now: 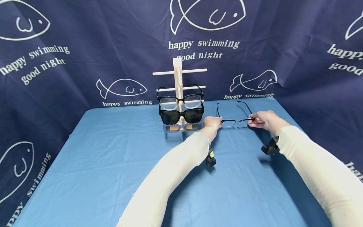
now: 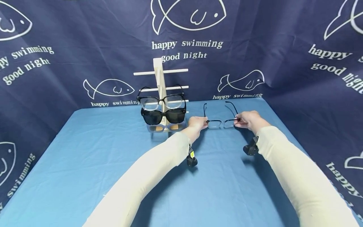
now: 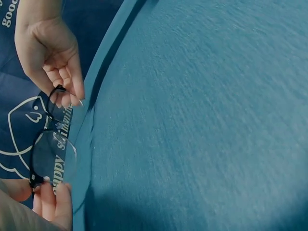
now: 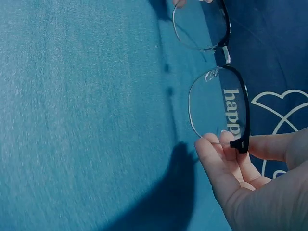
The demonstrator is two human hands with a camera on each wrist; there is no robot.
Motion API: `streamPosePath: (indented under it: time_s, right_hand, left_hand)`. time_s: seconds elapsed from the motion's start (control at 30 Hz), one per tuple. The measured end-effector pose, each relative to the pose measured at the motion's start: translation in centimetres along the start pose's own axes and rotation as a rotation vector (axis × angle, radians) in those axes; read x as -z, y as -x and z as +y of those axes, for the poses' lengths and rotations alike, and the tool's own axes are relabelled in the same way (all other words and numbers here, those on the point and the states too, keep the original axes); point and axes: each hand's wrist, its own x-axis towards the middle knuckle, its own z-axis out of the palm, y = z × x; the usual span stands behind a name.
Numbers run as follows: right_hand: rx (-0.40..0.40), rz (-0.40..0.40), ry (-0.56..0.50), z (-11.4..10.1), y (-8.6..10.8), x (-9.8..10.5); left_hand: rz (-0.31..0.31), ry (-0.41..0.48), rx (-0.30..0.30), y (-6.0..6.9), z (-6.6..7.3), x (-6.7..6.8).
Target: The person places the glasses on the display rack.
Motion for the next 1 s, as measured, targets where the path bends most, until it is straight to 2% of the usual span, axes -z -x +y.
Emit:
streamPosePath:
  time_s: [0.27, 0.57, 0.67, 0.9, 1.0]
  right_hand:
    - [0.040, -0.058, -0.035, -0.4, 1.1, 0.3]
    - [0.060, -0.053, -0.027, -0.6, 2.6, 0.8]
    - [0.073, -0.066, -0.029, -0.6, 3.2, 1.0]
    - [0.089, -0.148, -0.161, -0.9, 4.5, 1.3]
    - [0.088, -0.159, -0.206, -0.9, 5.0, 1.4]
  left_hand:
    - [-0.055, 0.081, -0.042, 0.3, 1.0, 0.6]
    - [-0.118, 0.101, -0.074, 1.9, 2.1, 1.2]
    - [-0.127, 0.080, -0.072, 2.4, 2.3, 1.5]
    - [-0.161, 0.076, -0.094, 3.6, 3.1, 2.0]
    - [-0.174, 0.084, -0.099, 4.1, 3.5, 2.2]
